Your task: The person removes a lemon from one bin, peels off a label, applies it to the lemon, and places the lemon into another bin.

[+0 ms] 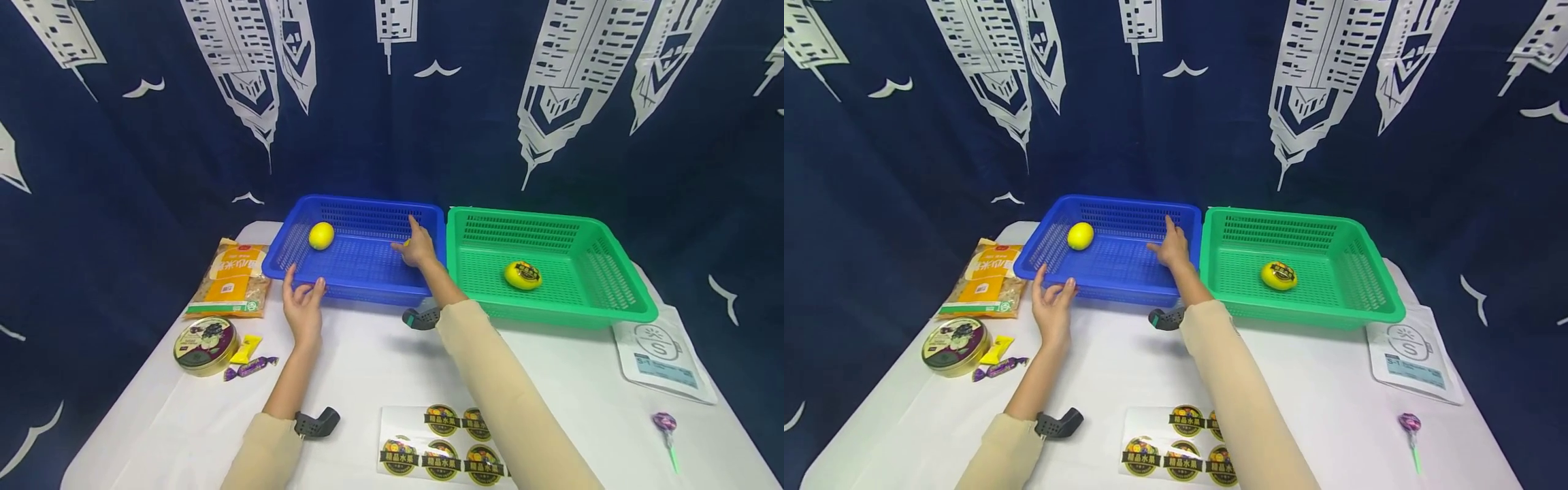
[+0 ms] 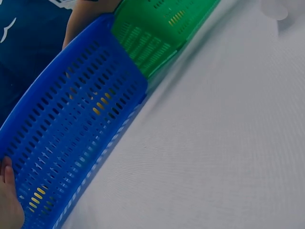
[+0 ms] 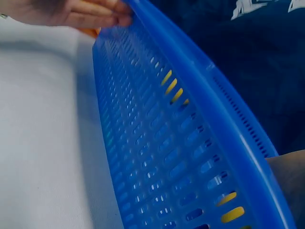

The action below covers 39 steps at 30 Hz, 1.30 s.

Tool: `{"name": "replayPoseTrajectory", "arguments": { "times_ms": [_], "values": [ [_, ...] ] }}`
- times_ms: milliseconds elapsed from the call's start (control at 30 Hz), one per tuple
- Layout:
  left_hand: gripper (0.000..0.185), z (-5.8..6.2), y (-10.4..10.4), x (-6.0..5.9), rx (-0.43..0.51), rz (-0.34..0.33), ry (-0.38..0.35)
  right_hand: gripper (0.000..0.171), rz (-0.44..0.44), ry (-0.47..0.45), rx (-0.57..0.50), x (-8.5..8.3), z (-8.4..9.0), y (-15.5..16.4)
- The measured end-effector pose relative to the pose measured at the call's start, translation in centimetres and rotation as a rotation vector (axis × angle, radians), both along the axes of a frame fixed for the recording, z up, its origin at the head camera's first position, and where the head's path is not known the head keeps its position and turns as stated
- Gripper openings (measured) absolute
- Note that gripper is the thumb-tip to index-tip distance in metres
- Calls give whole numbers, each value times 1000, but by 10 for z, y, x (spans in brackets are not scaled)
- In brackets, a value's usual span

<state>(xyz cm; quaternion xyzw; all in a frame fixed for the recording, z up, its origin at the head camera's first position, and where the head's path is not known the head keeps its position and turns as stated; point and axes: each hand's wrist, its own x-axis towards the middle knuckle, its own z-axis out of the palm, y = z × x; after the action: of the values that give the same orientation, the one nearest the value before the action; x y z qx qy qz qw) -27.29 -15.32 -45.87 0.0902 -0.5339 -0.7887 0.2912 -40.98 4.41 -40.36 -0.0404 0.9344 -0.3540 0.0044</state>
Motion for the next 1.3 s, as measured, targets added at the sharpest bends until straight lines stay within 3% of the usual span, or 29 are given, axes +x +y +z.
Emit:
{"name": "replayPoseTrajectory", "arguments": {
  "times_ms": [133,300,600,700,833,967,1100,1200,1300],
  "values": [
    [65,9,5,4,1,-23,13,80,-12,-66,35,-1,-1,5],
    [64,18,10,8,-17,-24,25,73,1,-70,101,0,-1,8],
    [63,18,13,5,-52,-15,37,59,153,-162,107,2,-1,12],
    [64,14,11,3,-51,-10,46,58,234,-106,109,3,1,12],
    [63,3,7,-3,-70,16,35,58,359,62,47,12,13,12],
    [62,-1,4,-3,-113,59,-4,59,467,192,-94,43,43,18],
    [61,0,1,1,-127,78,-21,59,571,283,-203,89,68,36],
    [61,1,2,2,-132,77,-23,59,607,322,-235,125,69,57],
    [60,2,1,2,-124,79,-23,58,608,319,-229,155,54,78]
  ]
}}
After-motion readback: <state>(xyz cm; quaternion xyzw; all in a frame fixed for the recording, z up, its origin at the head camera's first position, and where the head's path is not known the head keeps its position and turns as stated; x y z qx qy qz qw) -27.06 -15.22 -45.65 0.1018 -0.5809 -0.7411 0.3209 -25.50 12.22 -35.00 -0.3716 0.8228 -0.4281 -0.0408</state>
